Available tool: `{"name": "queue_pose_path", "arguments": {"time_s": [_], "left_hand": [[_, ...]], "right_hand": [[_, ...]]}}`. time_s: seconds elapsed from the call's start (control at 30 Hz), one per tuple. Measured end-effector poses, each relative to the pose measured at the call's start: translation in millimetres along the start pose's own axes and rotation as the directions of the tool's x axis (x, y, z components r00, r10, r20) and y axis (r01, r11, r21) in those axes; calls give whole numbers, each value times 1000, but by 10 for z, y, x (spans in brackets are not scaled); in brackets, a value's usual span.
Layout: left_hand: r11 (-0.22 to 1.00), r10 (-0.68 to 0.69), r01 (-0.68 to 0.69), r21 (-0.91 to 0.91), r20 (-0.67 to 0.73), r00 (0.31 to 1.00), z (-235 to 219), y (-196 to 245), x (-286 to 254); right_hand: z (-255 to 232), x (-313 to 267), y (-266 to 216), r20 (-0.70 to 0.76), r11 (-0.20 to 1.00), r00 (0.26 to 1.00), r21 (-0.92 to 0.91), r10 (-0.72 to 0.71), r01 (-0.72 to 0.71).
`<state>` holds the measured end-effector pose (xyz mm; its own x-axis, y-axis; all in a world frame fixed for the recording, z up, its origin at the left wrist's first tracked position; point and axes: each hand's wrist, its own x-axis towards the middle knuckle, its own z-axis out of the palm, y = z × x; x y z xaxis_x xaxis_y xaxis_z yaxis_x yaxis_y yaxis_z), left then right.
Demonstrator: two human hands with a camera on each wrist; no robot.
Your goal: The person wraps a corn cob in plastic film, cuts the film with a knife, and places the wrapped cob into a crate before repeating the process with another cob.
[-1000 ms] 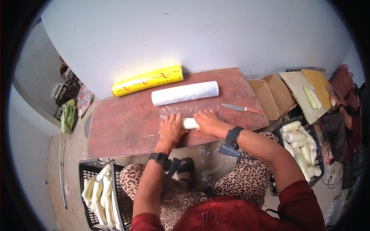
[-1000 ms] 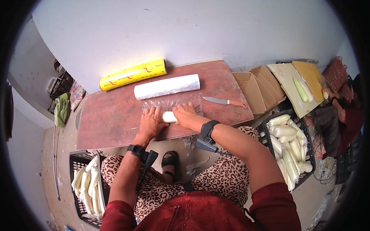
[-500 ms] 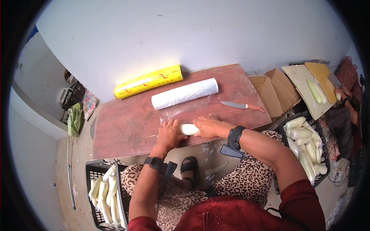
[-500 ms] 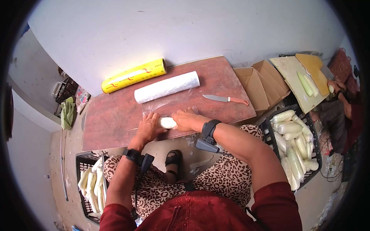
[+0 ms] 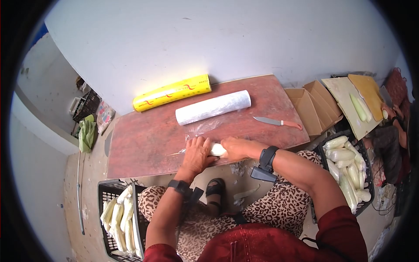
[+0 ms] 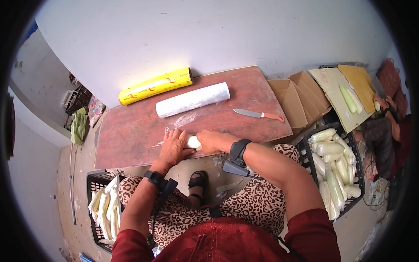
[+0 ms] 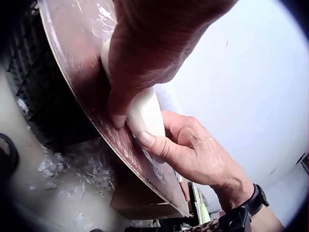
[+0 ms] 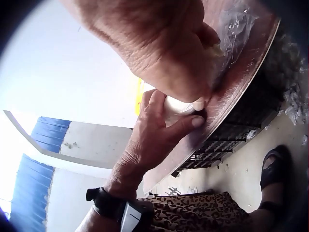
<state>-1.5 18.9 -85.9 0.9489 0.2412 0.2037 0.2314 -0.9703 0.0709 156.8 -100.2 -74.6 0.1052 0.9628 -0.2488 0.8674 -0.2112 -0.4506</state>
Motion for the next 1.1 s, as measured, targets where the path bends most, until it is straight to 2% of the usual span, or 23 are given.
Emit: {"name": "queue_pose_path", "arguments": {"time_s": [0.03, 0.2, 0.4, 0.5, 0.57, 0.6, 0.63, 0.77, 0.9, 1.0, 1.03, 1.1], "left_hand": [[1000, 9, -9, -20, -27, 1000, 9, -2, -10], [999, 10, -9, -48, 15, 1000, -14, -29, -12], [999, 16, -15, -28, 44, 999, -45, -33, 63], [1000, 14, -13, -27, 59, 998, -26, -33, 88], [1000, 16, -14, -28, 73, 997, -13, -47, 95], [1000, 21, -20, -24, 82, 996, -17, -46, 101], [1000, 25, -23, -20, 91, 996, -21, -50, 101], [998, 41, -37, -55, 77, 996, -53, -34, 128], [998, 38, -32, -54, 116, 993, -78, -25, 144], [996, 63, -56, -65, 101, 993, -68, -30, 109], [997, 54, -48, -64, 109, 993, -85, 0, 90], [997, 40, -33, -63, 118, 992, -118, 56, -6]], "right_hand": [[-52, -5, -11, 32, 1000, 999, 9, 4, -5], [-233, -71, -86, 155, 1000, 988, 29, 5, -10], [-213, -50, -51, 152, 995, 985, 55, 76, -86], [-194, 91, 18, -47, 993, 998, -109, 29, -34], [-245, 177, 46, -234, 994, 971, -110, -41, 15], [-283, 226, 63, -325, 993, 943, -113, -74, 39], [-311, 299, 90, -381, 981, 917, -191, -117, 45], [-228, 769, 224, -637, 955, 755, -293, -156, -50], [-227, 996, 271, -688, 965, 720, -241, -93, -106], [-223, 1078, 355, -649, 947, 751, -302, -121, -108], [-241, 1083, 350, -679, 943, 723, -310, -132, -119], [-267, 1124, 335, -644, 951, 761, -281, -84, -132]]}}
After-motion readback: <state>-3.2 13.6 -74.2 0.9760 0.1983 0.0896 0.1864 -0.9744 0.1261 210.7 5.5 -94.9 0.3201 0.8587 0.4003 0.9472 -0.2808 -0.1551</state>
